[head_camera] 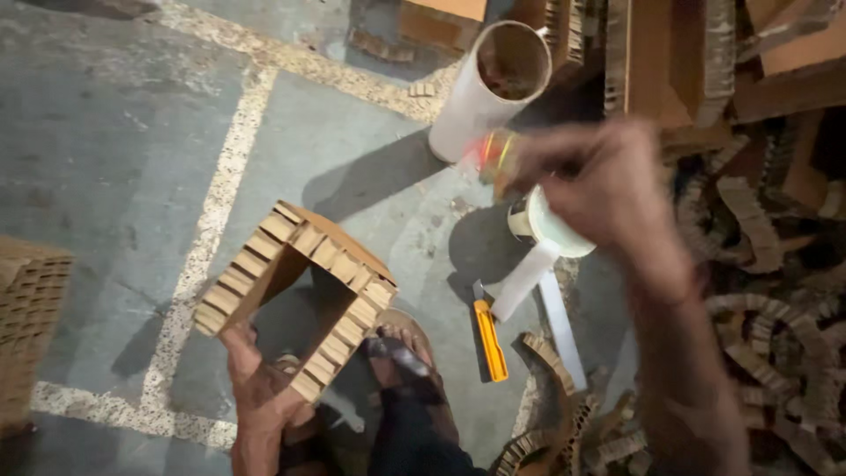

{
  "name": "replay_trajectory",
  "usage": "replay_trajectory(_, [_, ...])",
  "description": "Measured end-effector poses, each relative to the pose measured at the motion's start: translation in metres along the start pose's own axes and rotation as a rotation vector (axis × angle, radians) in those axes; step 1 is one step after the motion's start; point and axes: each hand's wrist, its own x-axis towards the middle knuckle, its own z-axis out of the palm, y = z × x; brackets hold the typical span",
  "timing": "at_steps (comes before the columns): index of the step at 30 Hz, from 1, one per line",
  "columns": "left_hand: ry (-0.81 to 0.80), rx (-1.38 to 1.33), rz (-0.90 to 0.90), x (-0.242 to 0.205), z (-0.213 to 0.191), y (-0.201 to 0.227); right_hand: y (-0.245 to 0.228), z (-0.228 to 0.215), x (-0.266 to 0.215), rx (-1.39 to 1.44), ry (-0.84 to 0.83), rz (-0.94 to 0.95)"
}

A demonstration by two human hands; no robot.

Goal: The person assembles a cardboard box by applying glue to the edges of a flat sheet, folding it into a rectangular shape, and securing the corners with rubber bands. The process is repeated for a second box.

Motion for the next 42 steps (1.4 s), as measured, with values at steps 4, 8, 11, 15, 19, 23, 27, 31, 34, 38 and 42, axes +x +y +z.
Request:
replay_trajectory(4, [-0.052, -0.081, 0.028, -0.007, -0.002, 0.004, 0.039, 0.125, -0.047, 0.114, -0.200, 0.238])
replay_trajectory(8, [-0.078, -0.162, -0.080, -0.002, 0.003, 0.021, 0.075, 0.209, -0.073, 0.160, -0.169, 0.299])
replay_trajectory(11, [-0.046, -0.011, -0.027, 0.001, 0.005, 0.024, 0.082, 0.223, -0.090, 0.207, -0.100, 0.186])
replay_trajectory(15, [-0.028, 0.040, -0.037, 0.002, 0.005, 0.024, 0.082, 0.211, -0.109, 0.247, 0.005, 0.225])
replay_trajectory(19, [-0.034, 0.080, -0.043, 0.002, 0.005, 0.026, 0.079, 0.221, -0.126, 0.215, 0.205, 0.492])
replay_trajectory(23, [-0.046, 0.113, -0.049, 0.004, 0.006, 0.030, 0.077, 0.241, -0.136, 0.171, 0.202, 0.575])
replay_trajectory(27, [-0.053, 0.135, -0.051, 0.004, 0.006, 0.033, 0.089, 0.259, -0.131, 0.010, 0.272, 0.350])
replay_trajectory(31, [-0.052, 0.154, -0.051, 0.006, 0.007, 0.034, 0.092, 0.258, -0.129, 0.091, 0.243, 0.508])
replay_trajectory(34, [-0.043, 0.173, -0.051, 0.003, 0.003, 0.034, 0.087, 0.250, -0.130, 0.162, 0.253, 0.652])
replay_trajectory(38, [-0.055, 0.210, -0.046, 0.009, 0.006, 0.045, 0.084, 0.237, -0.126, 0.161, 0.225, 0.599])
replay_trajectory(42, [0.019, 0.435, -0.218, 0.007, 0.013, 0.062, 0.084, 0.232, -0.131, 0.155, 0.073, 0.592])
